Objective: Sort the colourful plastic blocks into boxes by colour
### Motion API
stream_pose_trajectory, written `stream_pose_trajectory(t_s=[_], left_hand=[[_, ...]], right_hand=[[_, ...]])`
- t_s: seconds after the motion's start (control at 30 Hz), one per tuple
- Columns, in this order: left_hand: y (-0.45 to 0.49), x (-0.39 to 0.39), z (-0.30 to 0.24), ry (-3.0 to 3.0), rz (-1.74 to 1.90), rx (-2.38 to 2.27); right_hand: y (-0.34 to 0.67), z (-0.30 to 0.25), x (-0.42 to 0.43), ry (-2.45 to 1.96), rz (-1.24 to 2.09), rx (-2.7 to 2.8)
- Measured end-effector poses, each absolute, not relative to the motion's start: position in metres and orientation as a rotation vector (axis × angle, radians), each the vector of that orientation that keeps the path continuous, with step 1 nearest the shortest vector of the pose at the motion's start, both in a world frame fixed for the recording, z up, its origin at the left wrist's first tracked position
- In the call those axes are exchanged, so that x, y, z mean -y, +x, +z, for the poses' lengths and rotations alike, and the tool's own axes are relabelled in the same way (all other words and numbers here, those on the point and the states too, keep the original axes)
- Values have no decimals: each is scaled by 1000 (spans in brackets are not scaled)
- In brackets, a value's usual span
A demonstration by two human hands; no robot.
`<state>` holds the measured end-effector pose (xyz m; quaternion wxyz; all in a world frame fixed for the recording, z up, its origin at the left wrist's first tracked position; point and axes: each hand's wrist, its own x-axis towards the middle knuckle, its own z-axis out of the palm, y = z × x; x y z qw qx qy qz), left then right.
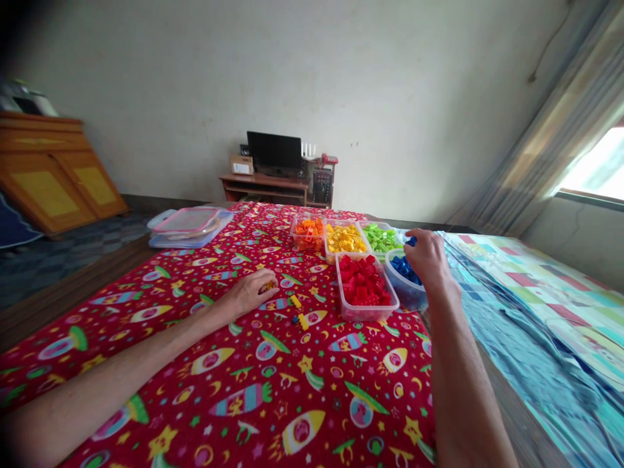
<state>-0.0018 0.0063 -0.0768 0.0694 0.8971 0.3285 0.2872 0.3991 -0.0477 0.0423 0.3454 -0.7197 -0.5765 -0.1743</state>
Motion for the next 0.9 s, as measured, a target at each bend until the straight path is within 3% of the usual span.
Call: stream_pose_trajectory(t_s=[0.2, 0.43, 0.7, 0.9], left_hand=[[-2, -3, -73, 2713, 856, -998], [-1, -3, -73, 2708, 868, -998], [-1, 0, -71, 2706, 876, -983], [-1, 0, -72, 2689, 897, -963]], right_hand=[[411, 43, 56, -1930, -368, 1448], [363, 71, 71, -1761, -514, 1409], [227, 34, 87, -1366, -27, 2370], [191, 12, 99, -1430, -10, 2812]])
